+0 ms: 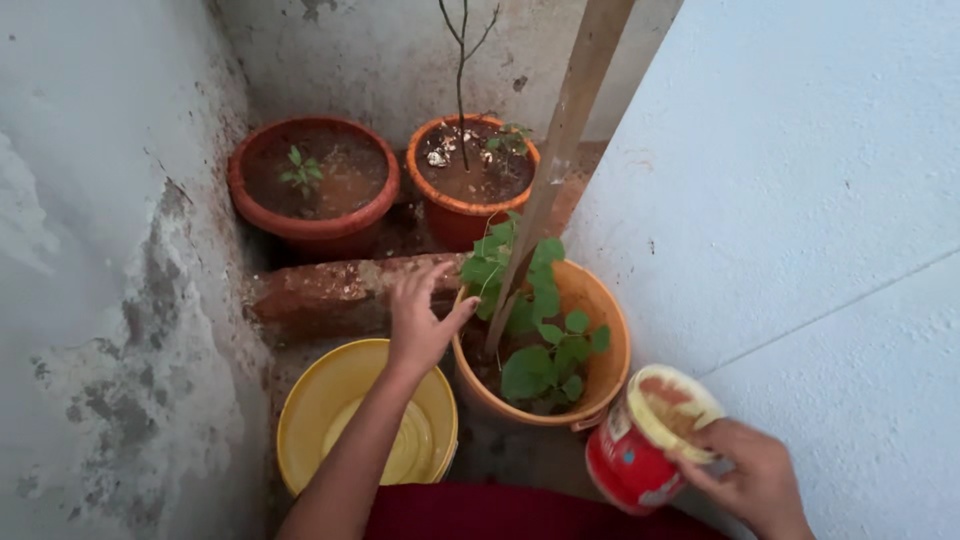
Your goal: The person prepares a mixture in a bucket, ties a plant to a wooden stake using a piece of string, and clears soil around a small plant in a pot by hand.
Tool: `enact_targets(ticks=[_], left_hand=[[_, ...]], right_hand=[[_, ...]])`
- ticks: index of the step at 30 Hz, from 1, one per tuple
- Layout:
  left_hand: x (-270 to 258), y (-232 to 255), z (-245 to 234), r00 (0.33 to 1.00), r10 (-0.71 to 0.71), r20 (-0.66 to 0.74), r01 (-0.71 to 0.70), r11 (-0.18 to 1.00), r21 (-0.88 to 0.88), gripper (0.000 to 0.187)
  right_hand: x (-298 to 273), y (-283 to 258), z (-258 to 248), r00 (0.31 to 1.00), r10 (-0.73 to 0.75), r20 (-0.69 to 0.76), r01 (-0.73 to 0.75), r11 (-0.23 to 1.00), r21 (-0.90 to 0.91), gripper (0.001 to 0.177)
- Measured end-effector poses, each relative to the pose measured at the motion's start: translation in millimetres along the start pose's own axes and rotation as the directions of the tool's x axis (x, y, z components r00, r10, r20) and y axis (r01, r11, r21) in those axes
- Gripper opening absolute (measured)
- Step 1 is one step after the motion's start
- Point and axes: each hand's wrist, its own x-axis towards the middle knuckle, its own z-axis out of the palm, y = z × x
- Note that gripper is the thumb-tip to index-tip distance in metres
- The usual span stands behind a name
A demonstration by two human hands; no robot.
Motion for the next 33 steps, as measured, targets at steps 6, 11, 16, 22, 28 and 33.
enact_targets(ticks=[6,11,16,22,28,33], left_hand=[[6.6,18.4,3.8,0.991,-0.05,0.122,0.077,0.97,-0.229,0.037],[16.6,36.7,-10.4,0.975,-0.025,0.221,0.121,0.894,-0.432,0.052],[29.4,54.0,-20.6,0.956,0.162,0.245,-0.096,0.961,-0.259,0.046],[18.1,50.6,-19.0,0.996,0.083,0.029,-0.075,0.974,-0.215,0.017],[3.3,42.3,-33.1,0.983,0.111,-0.144,-0.118,0.992,-0.035,0.019],[-5.6,30.8,-35.8,0.984,0.115,-0.133,-0.117,0.993,-0.006,0.022]], right_hand=[[-21.1,7.8,74.3,0.63,0.21,0.748,-0.162,0.977,-0.139,0.018],[-42.1,35.1,175.6,0.397,-0.073,0.915,0.28,0.959,-0.045,0.042],[-97.2,79.9,288.6,0.202,-0.101,0.974,0.527,0.85,-0.021,0.029],[-124.3,115.1,340.3,0.244,-0.161,0.956,0.449,0.893,0.035,0.021],[-56.6,59.0,275.8,0.098,-0.002,0.995,0.284,0.958,-0.027,0.022],[71.2,-18.9,168.1,0.793,-0.041,0.607,-0.104,0.974,0.201,0.024]])
